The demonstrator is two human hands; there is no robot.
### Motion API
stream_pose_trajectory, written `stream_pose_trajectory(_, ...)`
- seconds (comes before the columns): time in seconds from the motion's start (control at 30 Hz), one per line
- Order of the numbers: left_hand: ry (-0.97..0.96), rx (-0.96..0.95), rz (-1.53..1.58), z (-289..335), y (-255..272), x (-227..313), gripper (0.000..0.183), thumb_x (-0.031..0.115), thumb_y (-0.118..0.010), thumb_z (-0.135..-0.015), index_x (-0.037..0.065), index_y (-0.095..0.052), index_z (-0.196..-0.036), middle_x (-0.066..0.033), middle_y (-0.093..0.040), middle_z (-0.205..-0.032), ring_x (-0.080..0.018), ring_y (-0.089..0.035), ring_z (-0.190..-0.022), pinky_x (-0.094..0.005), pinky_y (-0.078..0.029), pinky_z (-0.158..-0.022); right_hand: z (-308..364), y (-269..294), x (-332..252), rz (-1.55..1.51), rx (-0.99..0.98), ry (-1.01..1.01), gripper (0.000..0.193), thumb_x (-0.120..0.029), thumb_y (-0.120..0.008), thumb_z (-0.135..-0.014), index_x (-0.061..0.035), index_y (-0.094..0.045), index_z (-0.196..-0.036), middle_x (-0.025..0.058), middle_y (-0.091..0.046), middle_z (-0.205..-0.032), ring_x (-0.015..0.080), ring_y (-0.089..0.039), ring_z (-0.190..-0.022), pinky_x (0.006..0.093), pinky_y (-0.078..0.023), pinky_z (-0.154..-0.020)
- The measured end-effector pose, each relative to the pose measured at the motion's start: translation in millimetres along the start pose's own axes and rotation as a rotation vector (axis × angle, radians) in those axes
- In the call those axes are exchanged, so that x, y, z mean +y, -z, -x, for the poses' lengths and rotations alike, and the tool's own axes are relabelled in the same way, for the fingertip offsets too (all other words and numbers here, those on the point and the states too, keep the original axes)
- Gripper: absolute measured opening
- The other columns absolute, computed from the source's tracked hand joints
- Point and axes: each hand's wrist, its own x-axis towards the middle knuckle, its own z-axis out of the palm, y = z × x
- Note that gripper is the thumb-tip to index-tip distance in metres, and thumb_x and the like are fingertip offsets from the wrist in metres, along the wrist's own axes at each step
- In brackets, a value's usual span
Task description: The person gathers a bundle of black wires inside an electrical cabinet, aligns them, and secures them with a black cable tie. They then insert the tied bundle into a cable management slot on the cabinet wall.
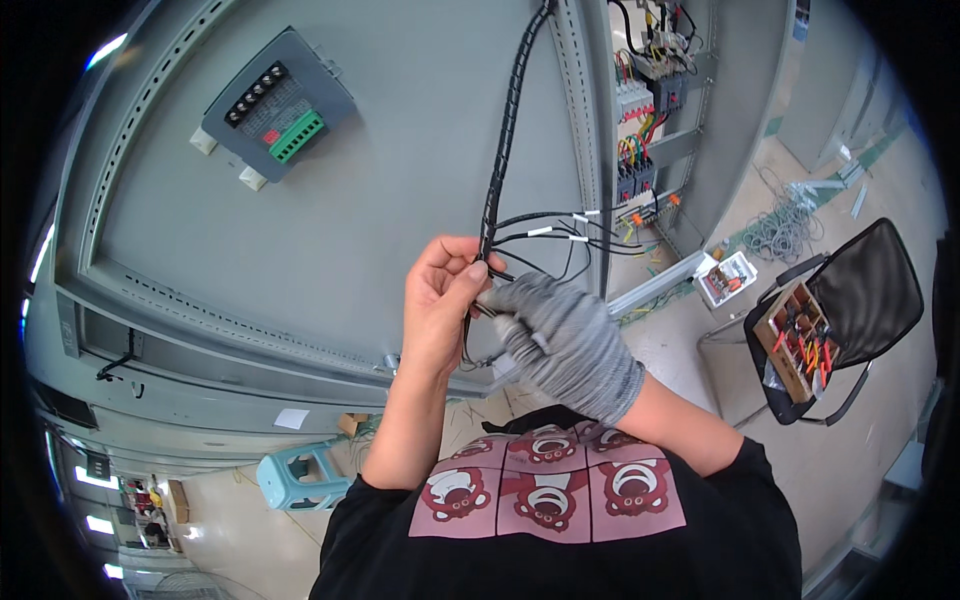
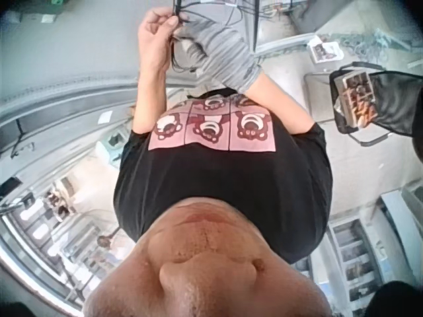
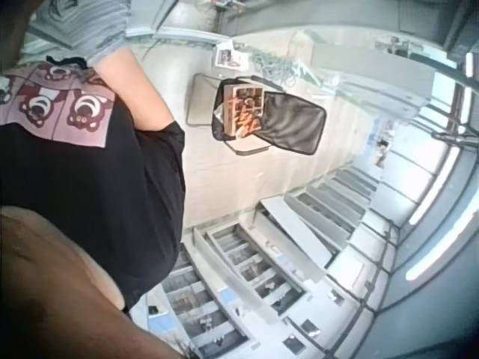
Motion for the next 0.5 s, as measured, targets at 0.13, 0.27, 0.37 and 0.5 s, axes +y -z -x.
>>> stream_pose_trajectory(0.13,0.011,-0.034,-0.016,-1.3,11.3,1.5,0.013,0.009,-0.054,-0.094,0.002,-0.058,-0.105,-0.0093,-0.068,-0.094,-0.0077,-0.054,-0.066,-0.0204,-0.042,-0.057,-3.5,10.2,21.7,0.017,0.058,-0.142,0.018,-0.008,-0.062,-0.086,-0.0047,-0.067,-0.104,0.0141,-0.067,-0.096,0.0316,-0.064,-0.089,0.0413,-0.052,-0.079)
stream_pose_trajectory(0.27,0.049,-0.104,0.037,-6.2,17.0,-0.5,0.016,0.013,-0.054,-0.096,0.002,-0.058,-0.107,-0.0099,-0.068,-0.095,-0.008,-0.055,-0.067,-0.0201,-0.043,-0.057,-6.1,1.1,30.8,0.081,0.112,-0.133,0.017,-0.01,-0.065,-0.085,-0.0043,-0.068,-0.101,0.0138,-0.068,-0.093,0.0312,-0.065,-0.086,0.0403,-0.052,-0.079)
stream_pose_trajectory(0.37,0.099,-0.201,0.148,-8.0,24.3,1.7,0.018,0.014,-0.054,-0.097,0.003,-0.058,-0.111,-0.0115,-0.069,-0.099,-0.0079,-0.058,-0.07,-0.0207,-0.046,-0.06,-12.1,0.4,32.1,0.176,0.12,-0.071,0.018,-0.007,-0.067,-0.083,-0.0043,-0.068,-0.1,0.013,-0.067,-0.09,0.0288,-0.065,-0.079,0.0369,-0.053,-0.072)
stream_pose_trajectory(0.5,0.16,-0.251,0.225,-16.7,29.9,-6.3,0.015,0.012,-0.054,-0.097,0.005,-0.056,-0.11,-0.0127,-0.069,-0.099,-0.0085,-0.058,-0.068,-0.0207,-0.047,-0.06,-15.0,1.1,27.2,0.178,0.095,-0.049,0.014,-0.009,-0.066,-0.083,-0.0044,-0.067,-0.097,0.0131,-0.067,-0.088,0.0313,-0.064,-0.082,0.0412,-0.052,-0.075)
